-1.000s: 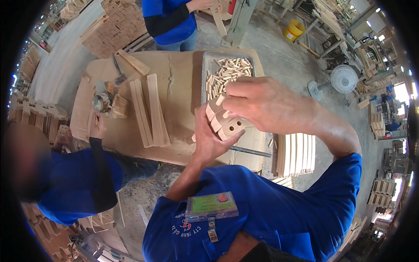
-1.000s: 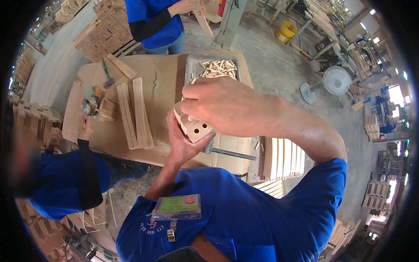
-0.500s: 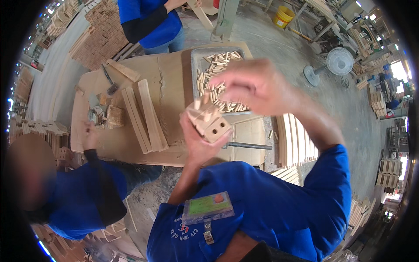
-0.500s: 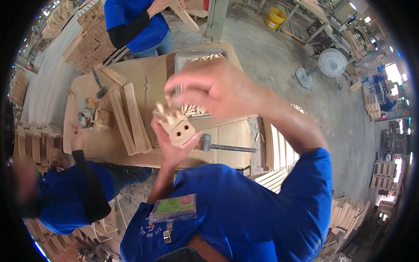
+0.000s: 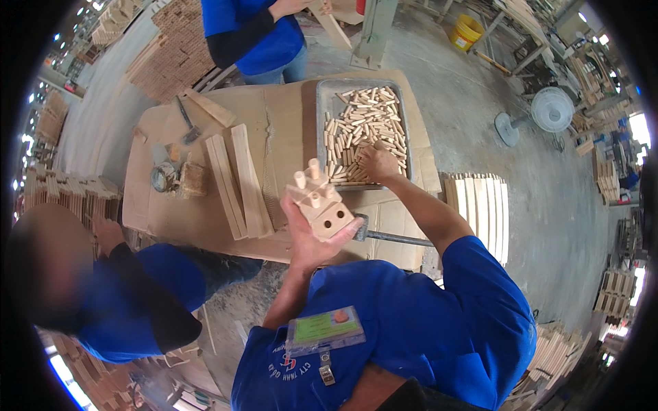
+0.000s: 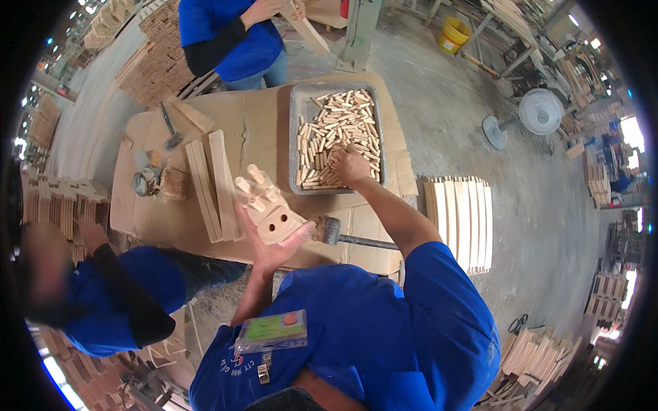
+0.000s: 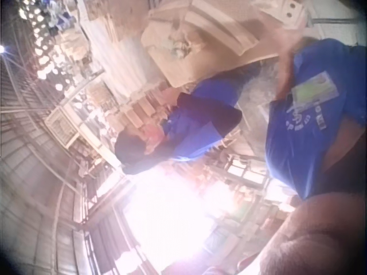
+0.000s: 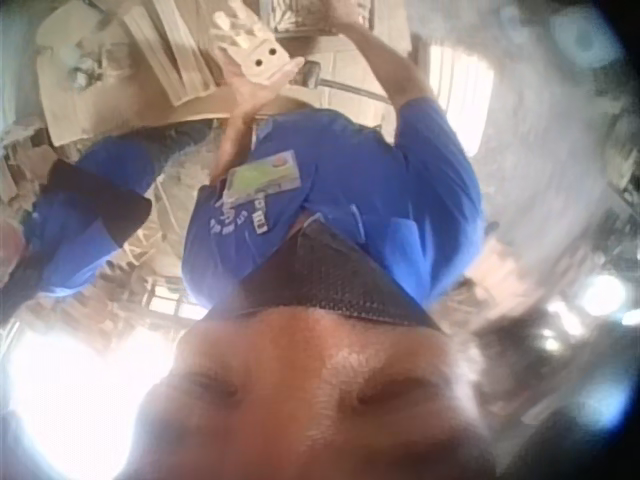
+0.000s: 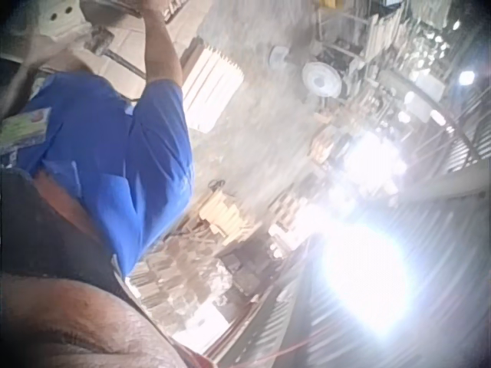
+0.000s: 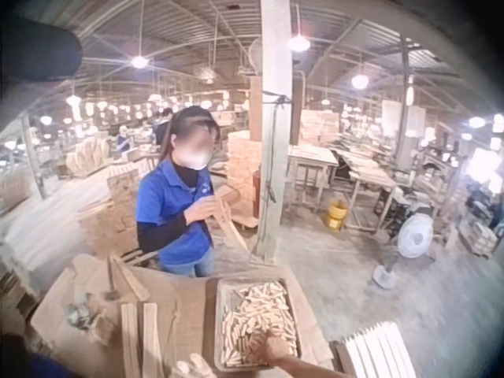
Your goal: The person inserts small wooden dowels into pre-drilled holes on a wooden slat and uses a hammer to tap them flush. The person repeats this process for multiple dowels on the same piece and then stacks the finished slat with others.
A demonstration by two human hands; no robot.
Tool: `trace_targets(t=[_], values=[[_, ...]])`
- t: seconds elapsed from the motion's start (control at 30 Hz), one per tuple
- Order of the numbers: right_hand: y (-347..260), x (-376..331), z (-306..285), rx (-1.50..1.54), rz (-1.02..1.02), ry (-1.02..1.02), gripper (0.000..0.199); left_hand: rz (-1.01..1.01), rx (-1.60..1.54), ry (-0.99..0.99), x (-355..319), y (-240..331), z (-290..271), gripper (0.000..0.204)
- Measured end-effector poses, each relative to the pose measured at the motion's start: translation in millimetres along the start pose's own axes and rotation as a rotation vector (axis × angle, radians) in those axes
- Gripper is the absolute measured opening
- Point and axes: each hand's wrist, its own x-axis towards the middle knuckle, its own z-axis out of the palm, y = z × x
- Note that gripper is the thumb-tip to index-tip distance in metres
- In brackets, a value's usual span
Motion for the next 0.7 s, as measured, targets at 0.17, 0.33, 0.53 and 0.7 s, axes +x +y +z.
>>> trace_targets(t=[0.17, 0.33, 0.53, 0.7], values=[[2, 6, -55, 0.322, -0.07, -0.053, 0.016, 0.126, 0.004, -0.06, 19, 16, 9, 0.099], [-88, -19, -207, 0.596, -0.316, -0.207, 0.013, 0.232, 0.073, -0.005, 23, 15, 13, 0.106], [-176, -56, -310, 0.351, -0.753, -0.334, 0.012, 0.209, -0.108, -0.052, 27, 16, 22, 0.105], [-196, -60, -320, -0.001, -0.882, -0.398, 0.016, 0.266, -0.045, -0.046, 25, 16, 22, 0.106]])
